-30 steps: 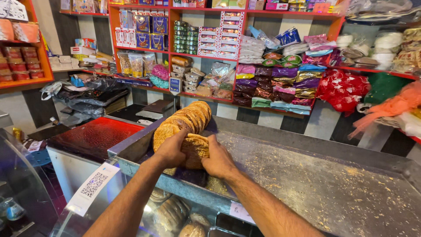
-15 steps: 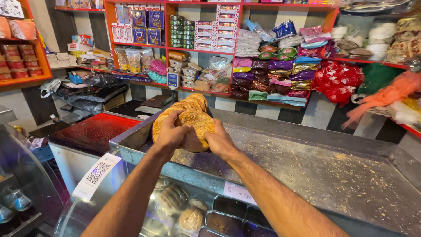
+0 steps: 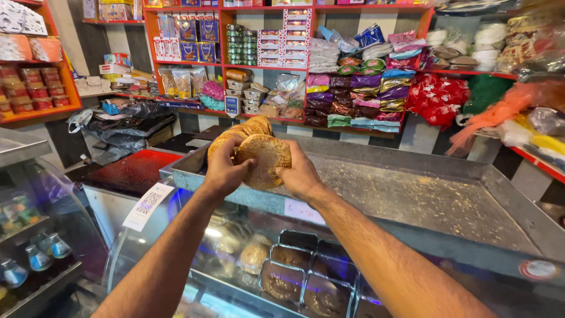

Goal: The person repeatedly picks round biscuits from a gray basket, places them on a metal tray, and stacks them into a tall pile. The person then moves the stack back into the basket and repeats the process multiple times.

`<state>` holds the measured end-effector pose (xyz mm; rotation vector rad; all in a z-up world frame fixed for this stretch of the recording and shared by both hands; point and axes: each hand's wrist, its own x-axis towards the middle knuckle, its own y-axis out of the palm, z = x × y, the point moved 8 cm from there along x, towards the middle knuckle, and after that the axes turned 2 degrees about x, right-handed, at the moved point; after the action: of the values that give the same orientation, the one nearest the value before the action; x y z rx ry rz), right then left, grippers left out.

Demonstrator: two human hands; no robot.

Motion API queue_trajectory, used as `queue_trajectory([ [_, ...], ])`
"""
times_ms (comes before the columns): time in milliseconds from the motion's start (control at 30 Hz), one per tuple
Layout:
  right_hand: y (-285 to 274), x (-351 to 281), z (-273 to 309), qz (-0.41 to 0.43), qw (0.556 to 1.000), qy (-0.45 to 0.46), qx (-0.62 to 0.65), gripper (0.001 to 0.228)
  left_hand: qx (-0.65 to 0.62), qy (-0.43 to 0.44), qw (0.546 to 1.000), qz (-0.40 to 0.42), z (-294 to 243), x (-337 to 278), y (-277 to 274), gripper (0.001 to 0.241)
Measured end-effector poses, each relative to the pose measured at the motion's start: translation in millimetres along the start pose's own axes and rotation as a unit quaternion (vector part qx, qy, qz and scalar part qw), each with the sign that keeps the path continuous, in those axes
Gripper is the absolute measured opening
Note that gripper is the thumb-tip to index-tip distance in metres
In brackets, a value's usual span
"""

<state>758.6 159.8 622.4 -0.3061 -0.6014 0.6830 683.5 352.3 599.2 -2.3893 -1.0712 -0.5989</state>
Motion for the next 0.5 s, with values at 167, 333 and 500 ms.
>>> queue_trajectory([
  [167,-1.8,-42.1,6.3,0.017,1.000,-0.012,-0.001,0.065,0.062,-0.031,0.997,-0.020,-16.8,-51.5,-14.5,0.051],
  [333,7.1,-88.5,21.0,0.033,0.999,-0.016,-0.003,0.066,0.091,-0.039,0.995,-0.015,-42.8,-109.7,-34.1,0.053],
  [500,30.8,-124.2,36.5,0.074,0.997,-0.028,0.014,0.065,0.100,-0.061,0.993,-0.004,-56.1,-165.5,-61.5,0.053],
])
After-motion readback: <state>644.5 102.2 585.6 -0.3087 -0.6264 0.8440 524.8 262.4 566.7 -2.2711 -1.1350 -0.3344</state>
